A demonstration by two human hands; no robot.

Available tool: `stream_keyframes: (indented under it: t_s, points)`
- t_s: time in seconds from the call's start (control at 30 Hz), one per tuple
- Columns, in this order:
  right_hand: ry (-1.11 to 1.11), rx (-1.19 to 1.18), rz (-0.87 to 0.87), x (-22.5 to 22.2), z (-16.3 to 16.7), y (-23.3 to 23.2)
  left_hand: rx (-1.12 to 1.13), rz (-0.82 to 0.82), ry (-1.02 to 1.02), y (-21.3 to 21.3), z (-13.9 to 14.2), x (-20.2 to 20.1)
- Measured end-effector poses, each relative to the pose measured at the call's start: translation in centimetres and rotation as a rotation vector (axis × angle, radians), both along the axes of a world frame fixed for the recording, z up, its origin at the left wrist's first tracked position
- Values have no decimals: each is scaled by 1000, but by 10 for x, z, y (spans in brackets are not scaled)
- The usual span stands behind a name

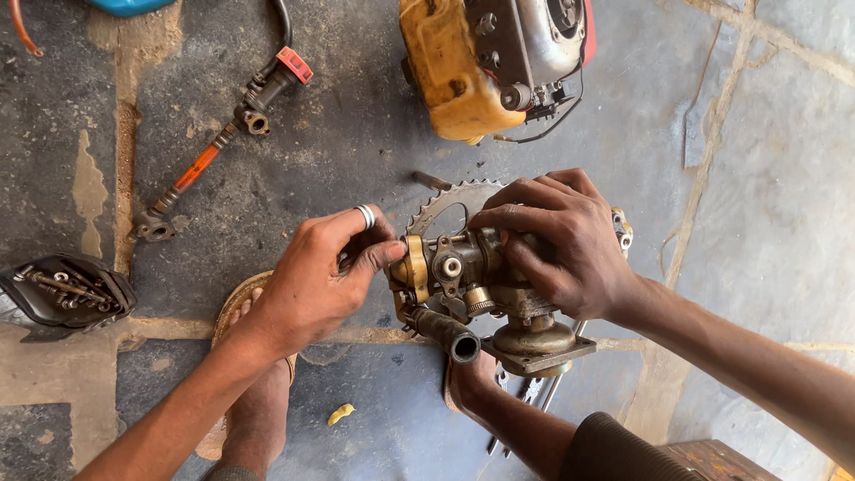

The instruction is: The person sits on the floor and works on a small engine assembly. They attach a metal component to the engine, insert and tighten a bolt by hand, then use a T-handle wrench to tighten the bolt further.

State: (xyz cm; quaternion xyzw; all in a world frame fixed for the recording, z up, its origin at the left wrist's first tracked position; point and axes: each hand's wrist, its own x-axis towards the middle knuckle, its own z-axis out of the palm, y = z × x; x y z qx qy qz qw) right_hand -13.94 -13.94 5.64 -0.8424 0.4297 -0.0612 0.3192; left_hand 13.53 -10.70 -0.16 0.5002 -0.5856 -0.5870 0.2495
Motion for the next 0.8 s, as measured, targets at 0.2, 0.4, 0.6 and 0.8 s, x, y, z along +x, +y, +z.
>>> stream_keyframes:
  t_s: [0.2,0.4,0.6,0.8]
  points:
    - [-4,-12,9,0,-2,-1,74,5,214,1,-4,5]
    - [-1,-2,9,1,-1,0,93,-52,121,-3,-2,4]
    - [2,-5,9,3,1,0,-408,-1,78,1,-1,3]
    - [3,-5,16,3,1,0,195,-91,-55,1,-3,6]
